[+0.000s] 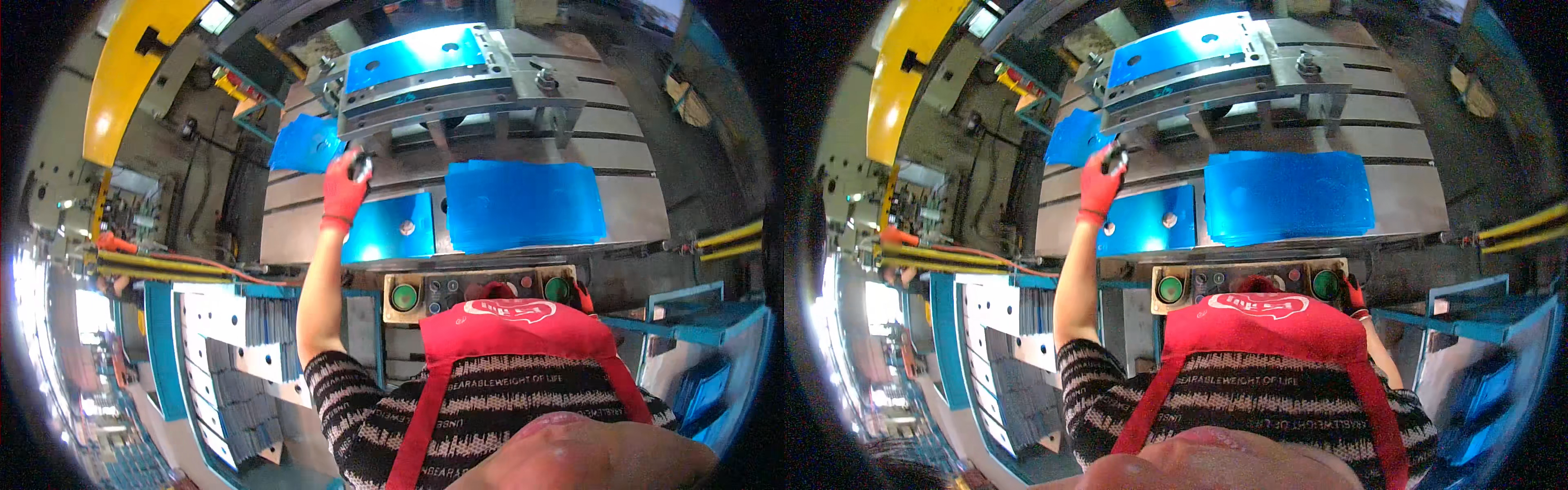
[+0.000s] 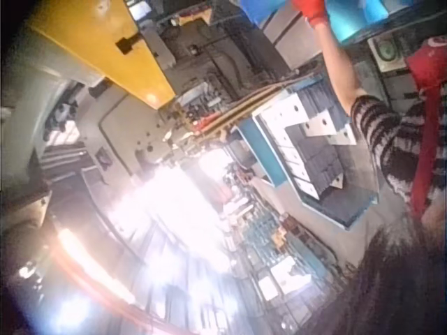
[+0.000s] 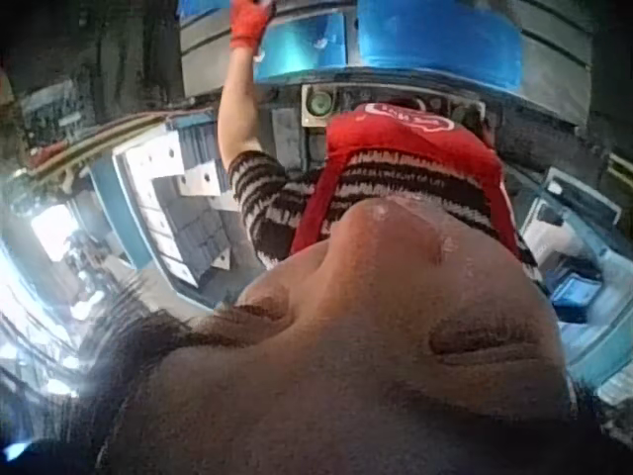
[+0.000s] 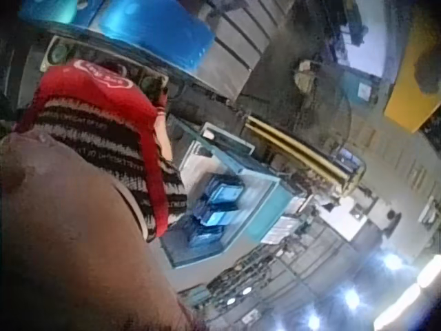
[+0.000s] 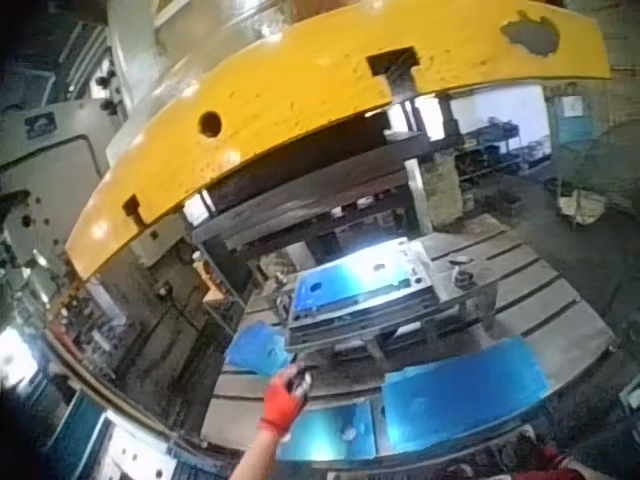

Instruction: Operating a metal press to stamp shapes into blue metal sheets and organizing them in a storage bin.

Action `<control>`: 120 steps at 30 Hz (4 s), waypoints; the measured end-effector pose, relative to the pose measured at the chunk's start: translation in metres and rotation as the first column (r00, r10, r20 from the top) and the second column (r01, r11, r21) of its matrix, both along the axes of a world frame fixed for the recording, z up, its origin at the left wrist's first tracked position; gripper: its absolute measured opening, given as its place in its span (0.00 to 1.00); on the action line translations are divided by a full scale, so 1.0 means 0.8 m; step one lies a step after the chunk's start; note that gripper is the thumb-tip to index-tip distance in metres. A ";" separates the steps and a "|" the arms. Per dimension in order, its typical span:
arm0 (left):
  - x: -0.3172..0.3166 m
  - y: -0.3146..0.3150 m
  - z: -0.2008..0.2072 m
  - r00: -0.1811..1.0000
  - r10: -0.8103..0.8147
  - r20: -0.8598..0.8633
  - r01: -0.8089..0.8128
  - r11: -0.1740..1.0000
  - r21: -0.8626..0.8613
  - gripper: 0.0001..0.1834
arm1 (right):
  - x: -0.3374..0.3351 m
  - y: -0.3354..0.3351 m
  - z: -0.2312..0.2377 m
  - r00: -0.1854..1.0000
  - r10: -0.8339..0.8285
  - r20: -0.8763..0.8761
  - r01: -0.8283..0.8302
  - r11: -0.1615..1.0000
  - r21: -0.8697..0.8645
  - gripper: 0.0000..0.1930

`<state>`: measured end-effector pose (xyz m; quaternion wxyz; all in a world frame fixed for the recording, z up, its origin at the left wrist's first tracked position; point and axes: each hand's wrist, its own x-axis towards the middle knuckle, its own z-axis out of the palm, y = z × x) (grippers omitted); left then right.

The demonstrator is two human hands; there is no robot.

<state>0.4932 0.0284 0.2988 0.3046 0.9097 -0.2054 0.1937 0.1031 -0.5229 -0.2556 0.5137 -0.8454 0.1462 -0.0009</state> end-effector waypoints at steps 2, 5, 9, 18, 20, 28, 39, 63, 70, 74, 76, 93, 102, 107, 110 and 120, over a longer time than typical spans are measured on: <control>0.036 -0.012 0.031 0.965 0.007 0.263 -0.038 0.993 0.113 0.27 | -0.005 0.025 0.049 0.985 0.132 0.115 -0.099 0.962 -0.254 0.22; 0.107 -0.043 0.056 0.931 -0.043 0.362 -0.082 0.943 0.322 0.35 | -0.017 0.075 0.147 0.995 -0.098 -0.004 0.097 0.987 -0.127 0.20; 0.181 -0.135 0.092 0.912 -0.161 0.376 -0.093 0.815 0.573 0.38 | 0.006 0.080 0.226 0.955 -0.294 0.034 0.296 0.952 -0.073 0.20; 0.233 -0.137 0.094 0.919 -0.341 0.197 -0.025 0.449 0.893 0.33 | 0.010 0.103 0.293 0.895 -0.442 -0.055 0.445 0.892 0.075 0.20; 0.234 -0.123 0.093 0.803 -0.377 0.461 -0.050 0.729 0.683 0.31 | 0.005 0.113 0.296 0.889 -0.448 -0.096 0.457 0.883 0.108 0.20; 0.076 -0.059 0.167 0.621 -0.300 0.724 0.040 0.935 0.353 0.29 | -0.067 0.147 0.291 0.866 -0.280 -0.415 0.390 0.897 0.208 0.20; -0.013 0.120 0.047 0.871 -0.302 -0.389 0.058 0.847 -0.528 0.21 | -0.079 0.189 0.264 0.759 -0.333 -0.560 0.587 0.722 0.367 0.21; -0.022 0.054 -0.102 0.995 0.092 0.033 -0.093 0.786 0.611 0.24 | -0.139 0.190 0.200 0.534 -0.562 -0.632 0.845 0.376 0.380 0.25; -0.062 -0.020 -0.081 0.973 -0.194 -0.124 0.180 0.977 -0.113 0.33 | -0.035 0.175 0.331 0.412 -0.907 0.089 0.902 0.420 0.096 0.24; -0.113 -0.131 -0.089 0.902 -0.309 -0.300 0.255 0.944 -0.207 0.38 | 0.016 0.176 0.478 0.343 -0.858 0.383 0.919 0.391 0.053 0.20; -0.138 -0.131 -0.088 0.915 -0.267 -0.302 0.232 0.962 -0.147 0.37 | 0.059 0.212 0.540 0.672 -0.622 0.401 0.703 0.707 -0.082 0.19; -0.138 -0.111 -0.137 0.963 -0.188 -0.193 0.154 0.971 -0.181 0.35 | 0.220 0.289 0.575 0.908 0.105 0.406 0.243 0.657 -0.714 0.30; -0.125 -0.069 -0.152 0.961 -0.195 -0.196 0.179 0.979 -0.097 0.37 | 0.191 0.311 0.602 0.922 0.150 0.356 0.165 0.681 -0.714 0.26; -0.144 -0.128 -0.125 0.890 -0.329 -0.315 0.235 0.924 -0.303 0.37 | 0.141 0.240 0.626 0.709 -0.061 0.702 0.407 0.849 -0.337 0.14; -0.137 -0.128 -0.120 0.902 -0.312 -0.298 0.215 0.924 -0.315 0.36 | 0.128 0.211 0.606 0.678 -0.395 0.620 0.590 0.796 -0.137 0.16; -0.137 -0.109 -0.143 0.910 -0.289 -0.297 0.186 0.925 -0.331 0.37 | 0.130 0.205 0.605 0.894 -0.449 0.015 0.445 0.880 -0.166 0.31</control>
